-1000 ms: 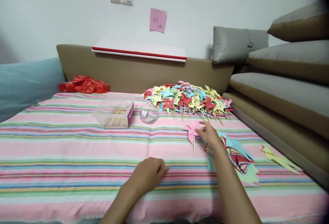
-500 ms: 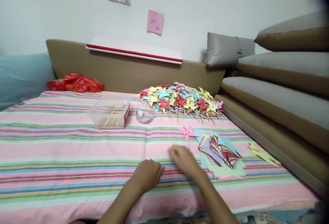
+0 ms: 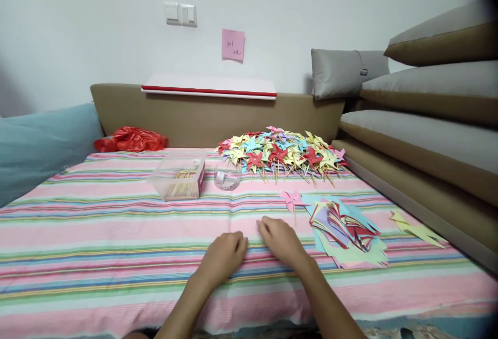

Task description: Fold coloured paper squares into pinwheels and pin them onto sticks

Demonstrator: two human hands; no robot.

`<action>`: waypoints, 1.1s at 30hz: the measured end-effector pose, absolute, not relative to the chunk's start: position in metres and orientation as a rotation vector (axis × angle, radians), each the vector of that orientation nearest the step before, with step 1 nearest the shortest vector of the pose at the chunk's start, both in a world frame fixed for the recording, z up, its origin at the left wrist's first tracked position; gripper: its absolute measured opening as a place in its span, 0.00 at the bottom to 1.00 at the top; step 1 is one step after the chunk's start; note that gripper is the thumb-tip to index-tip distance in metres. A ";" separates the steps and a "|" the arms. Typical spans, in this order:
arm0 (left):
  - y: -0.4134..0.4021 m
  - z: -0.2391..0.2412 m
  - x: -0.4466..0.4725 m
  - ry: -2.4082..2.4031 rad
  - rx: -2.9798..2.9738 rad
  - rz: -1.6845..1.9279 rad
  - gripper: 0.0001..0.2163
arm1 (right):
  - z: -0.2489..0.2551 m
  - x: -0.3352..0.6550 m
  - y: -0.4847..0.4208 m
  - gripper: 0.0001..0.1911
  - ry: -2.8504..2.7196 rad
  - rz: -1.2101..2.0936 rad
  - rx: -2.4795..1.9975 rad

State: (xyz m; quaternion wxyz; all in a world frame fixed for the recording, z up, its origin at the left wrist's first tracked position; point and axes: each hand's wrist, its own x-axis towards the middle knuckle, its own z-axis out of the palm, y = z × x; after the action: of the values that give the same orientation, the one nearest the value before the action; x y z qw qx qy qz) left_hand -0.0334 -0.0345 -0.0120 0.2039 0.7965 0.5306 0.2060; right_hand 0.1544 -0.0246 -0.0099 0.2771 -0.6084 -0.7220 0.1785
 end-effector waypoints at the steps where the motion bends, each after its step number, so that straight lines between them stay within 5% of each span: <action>1: -0.033 -0.003 -0.040 1.509 2.184 0.697 0.17 | -0.003 0.161 -0.025 0.20 -1.855 0.477 -1.599; 6: -0.023 0.042 -0.084 1.570 1.794 1.518 0.12 | 0.029 0.192 -0.029 0.25 -1.291 0.511 -1.275; 8: -0.018 0.045 -0.095 1.454 1.602 1.684 0.24 | 0.030 0.187 -0.033 0.35 -1.092 0.647 -1.072; 12: -0.018 0.028 -0.087 1.479 1.584 1.445 0.42 | 0.015 0.151 -0.039 0.45 -1.135 0.939 -1.007; 33: -0.038 0.030 -0.054 1.425 1.393 1.593 0.42 | 0.014 0.123 -0.027 0.51 -1.112 0.922 -1.020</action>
State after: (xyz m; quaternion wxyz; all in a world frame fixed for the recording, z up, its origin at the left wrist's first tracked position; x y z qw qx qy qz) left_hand -0.0535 -0.0376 0.0303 0.2908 0.5225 0.5342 0.5975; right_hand 0.1234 -0.0269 0.0138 0.6339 -0.4461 -0.4865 0.4031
